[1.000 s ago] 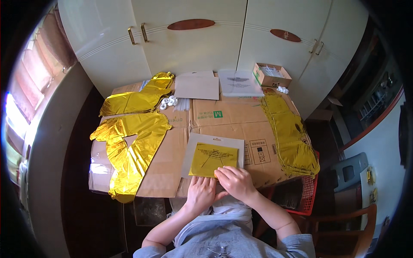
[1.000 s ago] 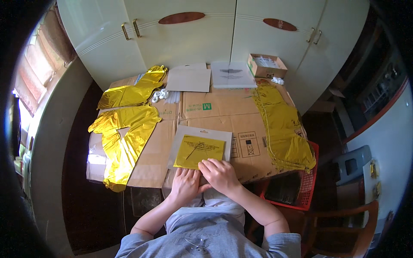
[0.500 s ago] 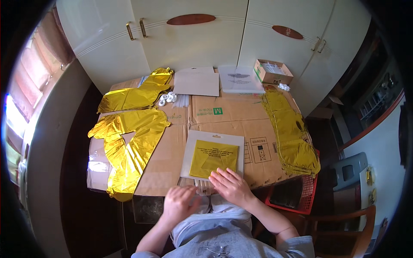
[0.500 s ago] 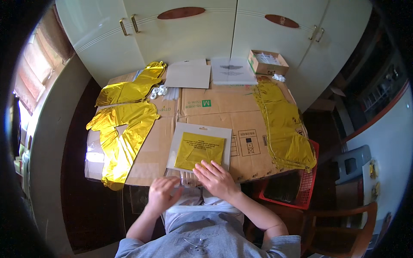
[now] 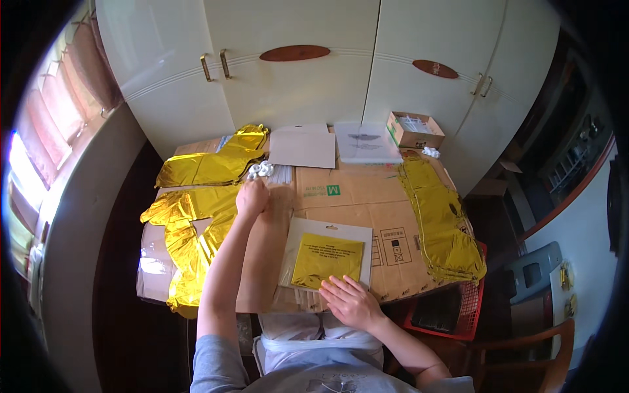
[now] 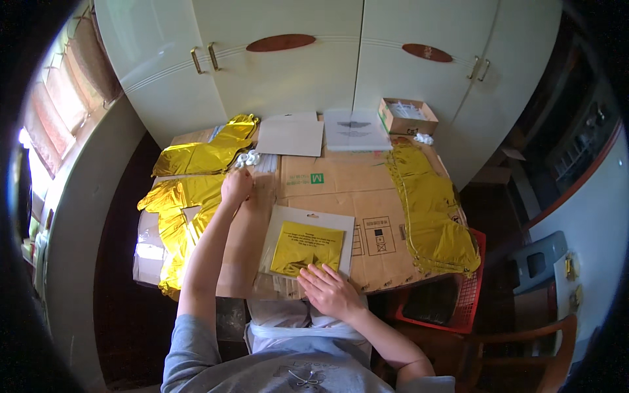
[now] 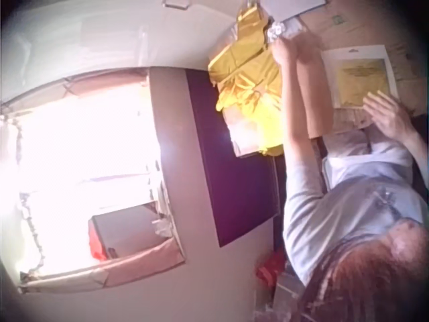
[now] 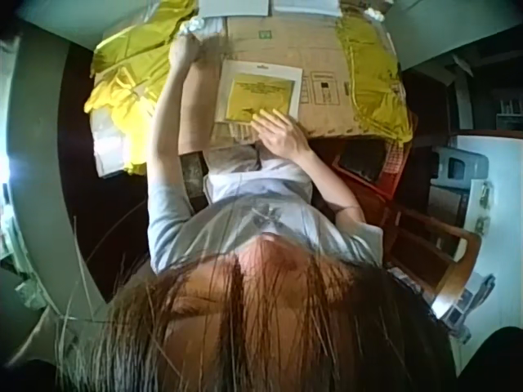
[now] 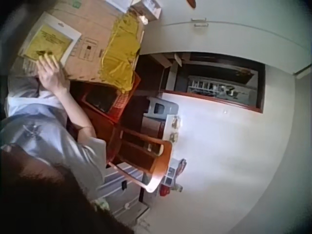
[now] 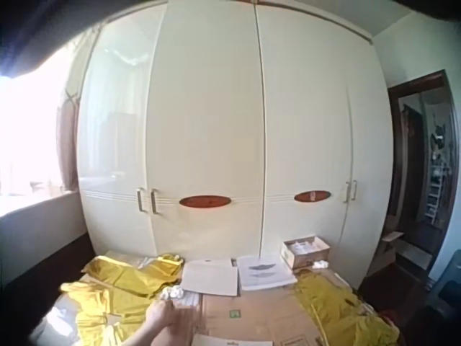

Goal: Folding gold star-shaped foil balloons and placing them into individual plastic packaging sleeves with cardboard backing.

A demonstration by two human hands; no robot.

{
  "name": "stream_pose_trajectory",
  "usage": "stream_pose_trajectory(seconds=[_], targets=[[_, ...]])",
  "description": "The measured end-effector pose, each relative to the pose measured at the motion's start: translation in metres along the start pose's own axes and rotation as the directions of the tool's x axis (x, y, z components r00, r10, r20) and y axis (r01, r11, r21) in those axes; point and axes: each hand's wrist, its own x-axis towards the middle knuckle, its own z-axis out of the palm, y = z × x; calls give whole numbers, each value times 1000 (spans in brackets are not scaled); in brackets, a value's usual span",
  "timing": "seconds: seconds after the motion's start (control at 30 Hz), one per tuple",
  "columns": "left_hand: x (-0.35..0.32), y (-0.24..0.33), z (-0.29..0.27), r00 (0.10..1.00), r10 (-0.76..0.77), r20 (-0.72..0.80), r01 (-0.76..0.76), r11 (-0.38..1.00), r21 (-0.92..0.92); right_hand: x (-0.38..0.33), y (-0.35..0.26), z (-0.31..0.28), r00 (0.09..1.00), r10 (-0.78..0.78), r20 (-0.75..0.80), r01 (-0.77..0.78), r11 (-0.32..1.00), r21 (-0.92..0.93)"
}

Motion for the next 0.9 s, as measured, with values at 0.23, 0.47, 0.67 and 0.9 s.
stream_pose_trajectory(seconds=[0.23,0.47,0.67,0.9], targets=[[32,0,17,996,-79,51,78,996,35,-1,3,0,1000,-5,-29,6,1000,28],[-5,12,-30,947,-29,319,-56,966,252,2,3,2,999,7,-33,-6,999,41],[-128,-15,-71,941,121,315,-113,993,-44,3,3,-5,1000,10,14,-11,999,49],[-277,4,-112,884,108,455,-22,982,-190,25,-5,-13,1000,-6,22,5,999,47]])
